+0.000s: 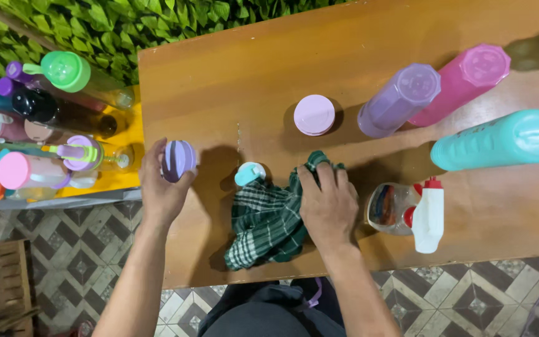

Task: The person cleans several plastic containers and their lids on a wooden table. They use a spray bottle to apply liquid and a green checkered cloth to wipe the inside and outside of each container and lid. The cleaned items are placed back on the table.

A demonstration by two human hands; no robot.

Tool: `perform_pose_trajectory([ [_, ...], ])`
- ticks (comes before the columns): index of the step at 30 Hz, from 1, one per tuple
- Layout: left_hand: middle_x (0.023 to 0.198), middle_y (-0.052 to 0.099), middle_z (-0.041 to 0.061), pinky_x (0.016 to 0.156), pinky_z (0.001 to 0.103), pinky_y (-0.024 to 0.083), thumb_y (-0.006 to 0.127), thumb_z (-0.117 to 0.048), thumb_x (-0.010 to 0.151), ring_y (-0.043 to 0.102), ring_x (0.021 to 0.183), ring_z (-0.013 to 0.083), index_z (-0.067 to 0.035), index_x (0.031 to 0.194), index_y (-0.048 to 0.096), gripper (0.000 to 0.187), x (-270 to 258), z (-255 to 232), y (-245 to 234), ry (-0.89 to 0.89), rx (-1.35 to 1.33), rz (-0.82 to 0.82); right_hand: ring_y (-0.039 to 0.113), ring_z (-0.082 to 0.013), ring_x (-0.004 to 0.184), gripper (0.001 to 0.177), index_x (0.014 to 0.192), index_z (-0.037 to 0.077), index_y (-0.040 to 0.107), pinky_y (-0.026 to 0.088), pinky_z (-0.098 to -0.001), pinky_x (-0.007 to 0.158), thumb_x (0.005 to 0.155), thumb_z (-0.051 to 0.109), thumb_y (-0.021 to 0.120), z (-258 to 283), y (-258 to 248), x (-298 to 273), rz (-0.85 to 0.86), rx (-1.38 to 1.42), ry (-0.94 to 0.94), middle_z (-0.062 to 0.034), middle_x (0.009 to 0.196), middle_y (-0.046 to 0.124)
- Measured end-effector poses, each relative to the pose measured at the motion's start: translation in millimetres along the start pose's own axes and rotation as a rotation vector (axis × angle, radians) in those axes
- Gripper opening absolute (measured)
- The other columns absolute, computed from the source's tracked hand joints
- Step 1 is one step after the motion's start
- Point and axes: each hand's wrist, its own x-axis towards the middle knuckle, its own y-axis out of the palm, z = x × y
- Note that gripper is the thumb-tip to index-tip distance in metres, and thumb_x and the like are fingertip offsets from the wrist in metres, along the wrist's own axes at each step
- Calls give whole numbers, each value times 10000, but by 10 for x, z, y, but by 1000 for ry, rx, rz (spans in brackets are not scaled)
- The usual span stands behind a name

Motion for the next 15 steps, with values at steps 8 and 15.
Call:
perform_pose_trajectory([
  [8, 1466, 491, 177, 1071, 578, 334, 927, -337, 684, 422, 1312, 423, -117, 1469, 517, 913, 547, 392, 199, 223, 446, 80, 614, -271, 1126, 413, 1293, 169, 681, 375, -590, 1111, 882, 143, 657, 282, 351, -289, 123, -225, 53, -53, 1008, 648],
  [15, 1474, 436, 244, 996, 611, 278, 956, -412, 654, 368, 1308, 458, -85, 1409, 534, 925, 577, 165, 184, 293, 546, 59, 616, -287, 1061, 372, 1252, 163, 665, 429, -509, 977, 886, 172, 730, 411, 146, -392, -115, -36, 67, -73, 1113, 643],
])
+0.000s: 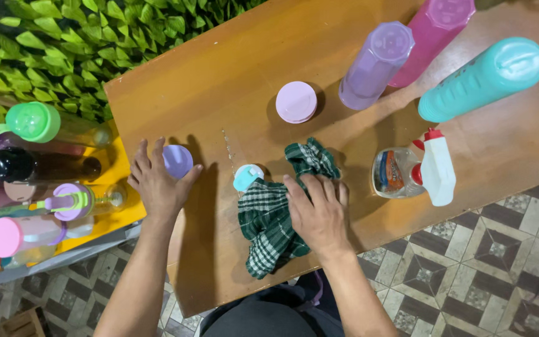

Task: The person cleans several plastic containers and their lids on a wooden table. They use a spray bottle to apply liquid and a green checkered cloth to wipe the inside and outside of each container and lid. The cleaned items are placed back on the table.

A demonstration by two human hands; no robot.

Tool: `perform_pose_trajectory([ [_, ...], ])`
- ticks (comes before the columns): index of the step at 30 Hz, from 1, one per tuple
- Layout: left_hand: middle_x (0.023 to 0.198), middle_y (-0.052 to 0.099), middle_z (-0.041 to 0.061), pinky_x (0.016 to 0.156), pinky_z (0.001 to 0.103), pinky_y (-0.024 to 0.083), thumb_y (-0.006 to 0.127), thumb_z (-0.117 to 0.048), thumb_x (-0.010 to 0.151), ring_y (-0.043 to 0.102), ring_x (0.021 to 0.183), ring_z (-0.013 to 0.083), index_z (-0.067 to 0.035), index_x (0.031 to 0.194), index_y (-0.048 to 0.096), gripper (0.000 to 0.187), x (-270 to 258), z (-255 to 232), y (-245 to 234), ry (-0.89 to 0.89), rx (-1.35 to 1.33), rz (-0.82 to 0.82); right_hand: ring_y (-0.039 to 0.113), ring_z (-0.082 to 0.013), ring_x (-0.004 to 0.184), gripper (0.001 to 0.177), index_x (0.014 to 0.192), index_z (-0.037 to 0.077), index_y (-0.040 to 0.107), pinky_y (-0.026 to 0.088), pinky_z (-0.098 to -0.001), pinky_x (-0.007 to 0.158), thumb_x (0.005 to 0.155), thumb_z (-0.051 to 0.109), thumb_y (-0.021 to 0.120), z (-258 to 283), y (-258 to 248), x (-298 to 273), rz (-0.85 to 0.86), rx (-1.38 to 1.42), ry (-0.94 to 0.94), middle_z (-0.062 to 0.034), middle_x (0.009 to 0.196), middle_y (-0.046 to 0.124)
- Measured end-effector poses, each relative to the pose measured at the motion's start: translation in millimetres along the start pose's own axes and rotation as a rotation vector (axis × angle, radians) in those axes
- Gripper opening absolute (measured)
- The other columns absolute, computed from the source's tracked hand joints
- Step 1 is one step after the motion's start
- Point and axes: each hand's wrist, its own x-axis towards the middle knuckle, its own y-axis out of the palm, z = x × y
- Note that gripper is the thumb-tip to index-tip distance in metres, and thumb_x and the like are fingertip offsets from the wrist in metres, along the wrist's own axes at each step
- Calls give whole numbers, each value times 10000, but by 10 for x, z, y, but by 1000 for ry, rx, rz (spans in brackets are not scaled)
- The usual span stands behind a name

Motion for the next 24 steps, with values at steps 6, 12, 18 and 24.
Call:
perform_pose_trajectory([
  [6, 1506, 507, 188, 1154, 511, 390, 810, -325, 853, 458, 1385, 424, -47, 1462, 515, 732, 217, -920, 119, 356, -424, 109, 634, -269, 958, 341, 1214, 150, 649, 480, -422, 817, 895, 99, 758, -229, -264, -358, -292, 79, -101, -55, 1099, 638],
  [12, 1518, 463, 228, 1113, 519, 383, 768, -388, 871, 417, 1398, 430, -48, 1478, 471, 756, 484, -1955, 401, 416, -310, 246, 596, -249, 910, 432, 1192, 157, 570, 482, -398, 791, 833, 176, 809, -829, -459, -903, -425, 118, 34, -67, 1048, 601],
  [18, 1504, 476, 238, 1100, 561, 361, 681, -437, 1013, 474, 1351, 415, -7, 1546, 377, 749, 607, -2474, 565, 294, -80, 212, 441, -318, 1359, 941, 1487, 109, 328, 382, -495, 1168, 781, 399, 879, -1297, -676, -782, -524, 391, 361, -170, 1446, 437],
  [24, 1323, 565, 246, 963, 487, 514, 913, -223, 740, 601, 1154, 392, -17, 1481, 446, 900, 612, -2490, 605, 165, -357, 189, 534, -379, 1327, 1056, 1501, 58, 382, 376, -515, 1155, 664, 408, 923, -1503, -977, -258, -182, 558, 264, -178, 1422, 554],
])
